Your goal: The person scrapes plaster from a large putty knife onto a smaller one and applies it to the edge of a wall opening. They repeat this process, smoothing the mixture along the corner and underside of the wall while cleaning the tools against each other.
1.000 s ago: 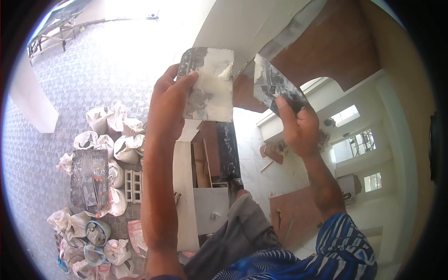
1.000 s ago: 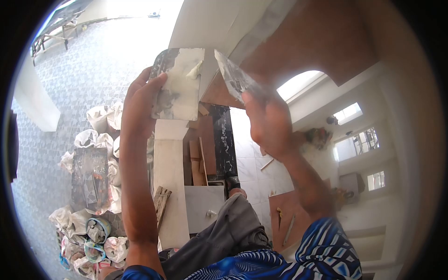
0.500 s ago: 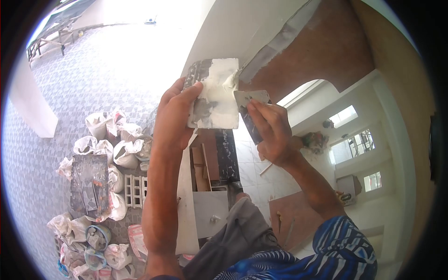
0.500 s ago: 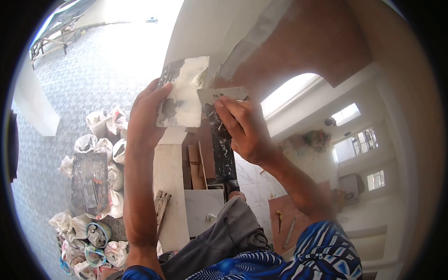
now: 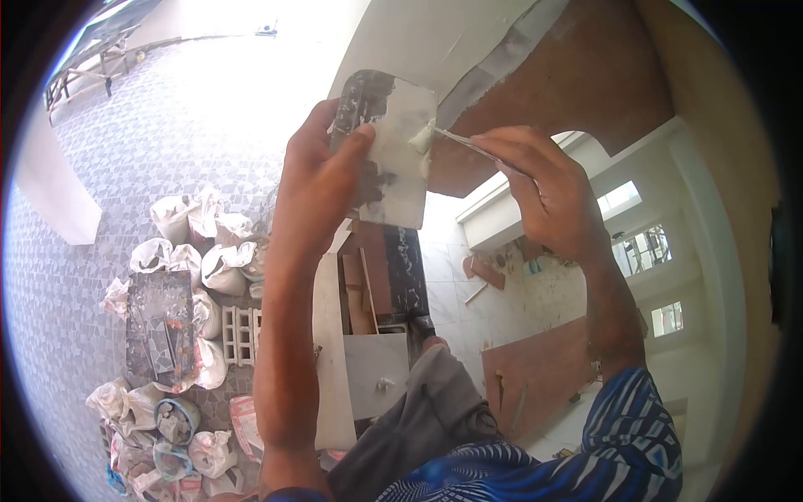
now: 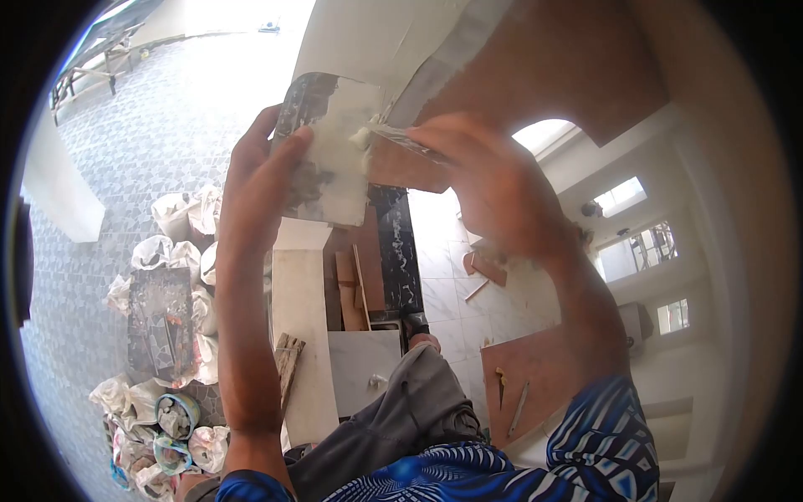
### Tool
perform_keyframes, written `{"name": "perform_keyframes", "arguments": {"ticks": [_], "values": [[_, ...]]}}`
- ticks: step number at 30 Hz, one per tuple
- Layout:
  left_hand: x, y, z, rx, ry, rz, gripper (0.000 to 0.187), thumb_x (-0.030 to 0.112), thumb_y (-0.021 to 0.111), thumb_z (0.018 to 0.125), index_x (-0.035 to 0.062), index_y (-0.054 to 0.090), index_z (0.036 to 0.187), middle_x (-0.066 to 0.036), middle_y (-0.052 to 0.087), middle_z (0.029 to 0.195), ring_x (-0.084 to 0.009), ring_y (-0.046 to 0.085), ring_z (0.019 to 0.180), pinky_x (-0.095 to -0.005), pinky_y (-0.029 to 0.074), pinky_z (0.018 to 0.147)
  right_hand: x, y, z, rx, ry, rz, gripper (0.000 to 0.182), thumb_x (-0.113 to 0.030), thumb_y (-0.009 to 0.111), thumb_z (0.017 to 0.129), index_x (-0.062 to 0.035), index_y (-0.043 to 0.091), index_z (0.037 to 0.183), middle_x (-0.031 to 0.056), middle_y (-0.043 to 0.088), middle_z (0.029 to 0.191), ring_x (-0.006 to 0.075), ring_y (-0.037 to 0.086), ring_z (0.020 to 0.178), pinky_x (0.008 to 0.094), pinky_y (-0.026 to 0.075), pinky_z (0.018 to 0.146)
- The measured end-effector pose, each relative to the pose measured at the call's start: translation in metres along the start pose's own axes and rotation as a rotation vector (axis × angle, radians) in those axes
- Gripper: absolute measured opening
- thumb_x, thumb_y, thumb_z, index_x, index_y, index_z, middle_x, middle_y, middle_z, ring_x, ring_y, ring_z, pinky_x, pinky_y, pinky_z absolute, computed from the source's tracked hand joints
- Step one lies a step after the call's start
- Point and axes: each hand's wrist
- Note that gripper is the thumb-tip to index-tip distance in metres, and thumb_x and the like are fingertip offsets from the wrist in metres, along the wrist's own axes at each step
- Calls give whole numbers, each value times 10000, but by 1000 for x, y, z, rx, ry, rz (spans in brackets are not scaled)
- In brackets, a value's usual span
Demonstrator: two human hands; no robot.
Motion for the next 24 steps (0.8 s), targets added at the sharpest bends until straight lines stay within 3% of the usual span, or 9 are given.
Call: {"name": "perform_keyframes", "arguments": {"ticks": [7, 13, 16, 19, 20, 23, 24], "values": [[-4, -3, -2, -3, 0, 56, 388, 118, 579, 1008, -73, 569, 1347, -134, 721, 949, -133, 670, 766, -298, 550, 676, -4, 18, 10, -86, -104, -45, 548, 207, 573, 786, -34, 682, 1266, 117, 690, 1191, 302, 643, 1134, 399, 557, 917], [-23, -6, 1, 38, -63, -16, 430, 157, 618, 1007, -74, 543, 1362, -106, 697, 980, -112, 663, 761, -270, 554, 663, 3, 17, 9, -211, -187, -61, 482, 167, 603, 796, -14, 690, 1234, 138, 699, 1173, 325, 645, 1106, 421, 545, 925], [-30, -3, 2, 91, -79, 32, 431, 145, 599, 1010, -88, 536, 1366, -148, 711, 1062, -136, 683, 816, -274, 561, 704, 15, 11, 13, -353, -167, 36, 402, 130, 609, 851, -16, 698, 1215, 141, 706, 1158, 319, 658, 1084, 414, 536, 917], [-25, -6, 5, 112, -95, 23, 437, 146, 589, 1012, -106, 529, 1364, -156, 712, 1068, -151, 694, 852, -279, 563, 740, 22, 1, 17, -526, 13, 298, 328, 92, 606, 906, -17, 702, 1201, 137, 711, 1155, 318, 670, 1065, 391, 523, 918], [-25, -5, 4, 108, -89, 20, 442, 147, 587, 1013, -109, 526, 1367, -160, 712, 1072, -152, 694, 862, -281, 563, 746, 25, -1, 12, -529, 99, 369, 260, 22, 605, 964, -13, 698, 1204, 100, 719, 1117, 236, 670, 1034, 351, 509, 903], [-24, -7, 4, 111, -65, 38, 453, 150, 586, 1013, -114, 520, 1375, -165, 713, 1082, -155, 695, 879, -285, 562, 761, 28, -3, 3, -503, 445, 482, 247, -38, 597, 996, -7, 689, 1223, 62, 717, 1071, 149, 641, 1001, 325, 497, 901], [-23, -7, 3, 121, -57, 63, 454, 150, 587, 1013, -112, 521, 1377, -164, 713, 1084, -155, 696, 877, -284, 562, 761, 33, -2, -1, -439, 466, 444, 245, -54, 595, 1003, -5, 685, 1226, 54, 715, 1061, 133, 630, 993, 319, 495, 901]]}}
Point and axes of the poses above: each hand's wrist, its own z-axis towards the middle knuckle, its own y-axis out of the palm, x = y × z
